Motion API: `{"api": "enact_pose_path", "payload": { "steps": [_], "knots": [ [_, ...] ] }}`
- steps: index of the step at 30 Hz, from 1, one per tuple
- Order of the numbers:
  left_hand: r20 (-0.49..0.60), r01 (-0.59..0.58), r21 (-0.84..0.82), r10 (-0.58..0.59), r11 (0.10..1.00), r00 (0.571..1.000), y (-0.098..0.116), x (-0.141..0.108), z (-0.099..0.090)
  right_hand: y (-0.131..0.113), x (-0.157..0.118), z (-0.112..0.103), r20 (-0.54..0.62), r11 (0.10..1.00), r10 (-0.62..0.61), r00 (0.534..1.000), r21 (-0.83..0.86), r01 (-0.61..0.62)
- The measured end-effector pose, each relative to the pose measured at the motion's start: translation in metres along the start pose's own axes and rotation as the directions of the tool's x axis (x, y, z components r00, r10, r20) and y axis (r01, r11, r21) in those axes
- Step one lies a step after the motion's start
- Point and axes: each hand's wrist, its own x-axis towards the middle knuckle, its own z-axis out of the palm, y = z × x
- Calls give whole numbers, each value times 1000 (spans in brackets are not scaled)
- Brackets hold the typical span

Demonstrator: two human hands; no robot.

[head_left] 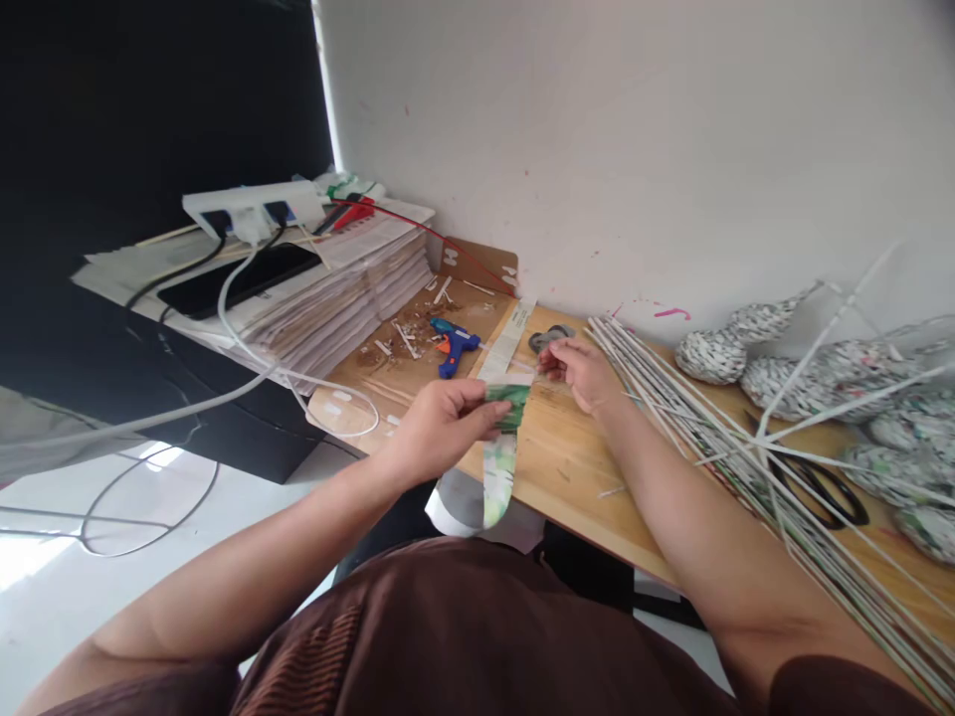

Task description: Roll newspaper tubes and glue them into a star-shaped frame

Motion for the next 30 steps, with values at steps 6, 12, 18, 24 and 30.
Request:
{"api": "enact_pose_path", "payload": {
  "steps": [6, 12, 18, 24, 30],
  "knots": [
    [-26, -290, 257, 306, 922, 952, 8, -33, 19, 2, -5, 6, 53, 984, -62, 997, -163, 70],
    [248, -469, 422, 399, 775, 883, 12, -51, 18, 4, -5, 7, 64, 979, -80, 995, -180, 90],
    [-19, -455, 483, 529, 748, 848, 27, -61, 15, 7, -4, 6, 95, 973, -93, 991, -205, 111],
    [159, -407, 532, 385, 743, 909, 24, -55, 16, 11, -3, 5, 111, 966, -94, 989, -228, 117],
    [-2, -166, 247, 172, 955, 985, 12, -37, 17, 8, -3, 8, 34, 969, -150, 988, -194, 154]
  ]
}}
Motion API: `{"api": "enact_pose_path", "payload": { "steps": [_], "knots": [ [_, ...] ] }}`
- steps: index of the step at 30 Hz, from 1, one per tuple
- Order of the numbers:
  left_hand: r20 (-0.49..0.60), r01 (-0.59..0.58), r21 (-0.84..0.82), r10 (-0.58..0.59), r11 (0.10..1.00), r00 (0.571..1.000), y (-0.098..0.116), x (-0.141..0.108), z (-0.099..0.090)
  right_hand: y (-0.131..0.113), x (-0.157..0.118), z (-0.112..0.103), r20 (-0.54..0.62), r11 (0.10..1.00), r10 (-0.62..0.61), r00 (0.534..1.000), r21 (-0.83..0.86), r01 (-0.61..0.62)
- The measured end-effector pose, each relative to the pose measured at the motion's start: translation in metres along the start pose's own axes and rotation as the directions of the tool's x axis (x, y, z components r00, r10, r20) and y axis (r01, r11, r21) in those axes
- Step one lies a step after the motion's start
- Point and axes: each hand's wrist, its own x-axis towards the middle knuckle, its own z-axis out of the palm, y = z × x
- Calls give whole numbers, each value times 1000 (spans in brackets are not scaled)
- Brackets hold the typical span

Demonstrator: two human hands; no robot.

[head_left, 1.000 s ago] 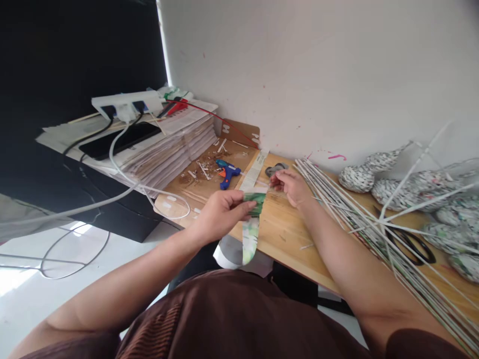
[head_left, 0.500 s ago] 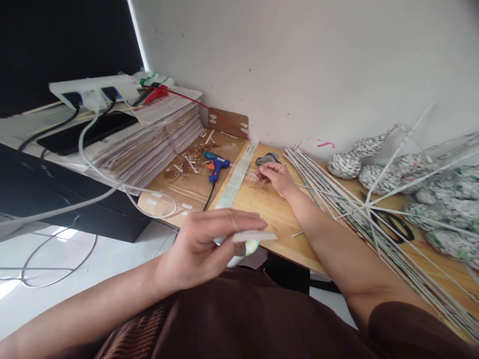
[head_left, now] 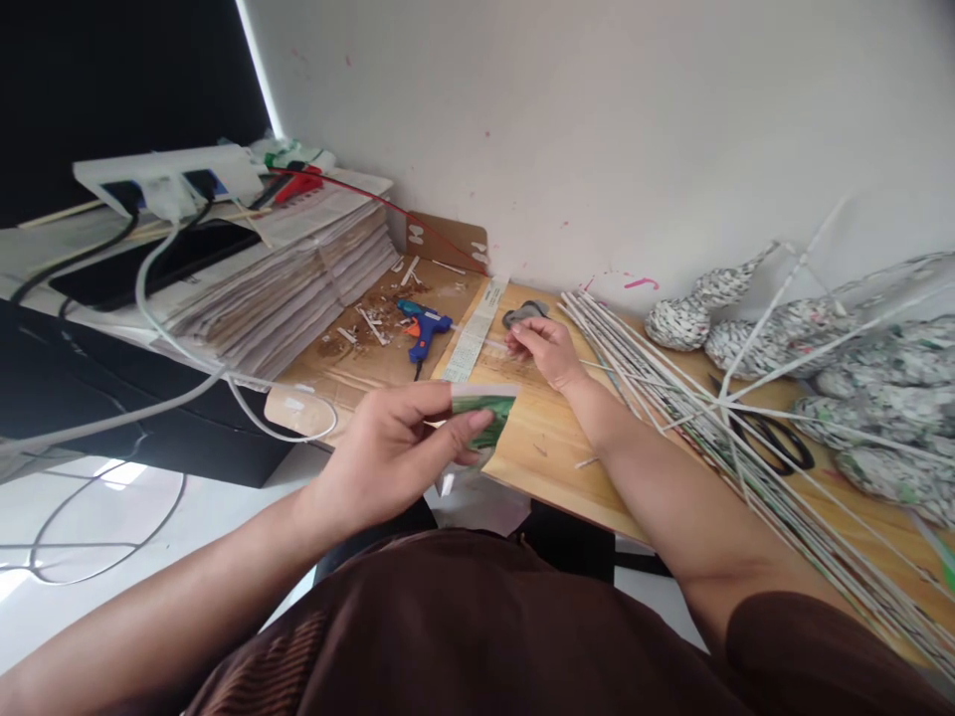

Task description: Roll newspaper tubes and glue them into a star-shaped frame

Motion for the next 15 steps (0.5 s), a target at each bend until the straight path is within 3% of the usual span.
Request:
{"api": "enact_pose_path", "payload": {
  "steps": [2, 4, 6, 8, 11, 15],
  "knots": [
    [64, 86, -142, -78, 986, 995, -6, 16, -2, -2, 1, -2, -98, 996, -66, 993, -66, 60],
    [93, 131, -259, -110, 957, 990, -14, 38, -6, -3, 3, -6, -202, 959, -191, 960, -246, 139],
    [101, 159, -342, -132, 926, 986, -23, 64, -12, -1, 4, -14, -243, 834, -349, 905, -521, 182],
    [84, 193, -416, -174, 889, 981, -31, 89, -18, 4, 6, -23, -202, 645, -432, 879, -751, 144],
    [-21, 139, -575, -185, 806, 983, -39, 119, -22, 14, 10, -33, -100, 466, -323, 941, -882, 66],
    [-14, 123, -684, -181, 719, 983, -40, 142, -18, 20, 14, -36, -66, 398, -299, 952, -915, 61]
  ]
}}
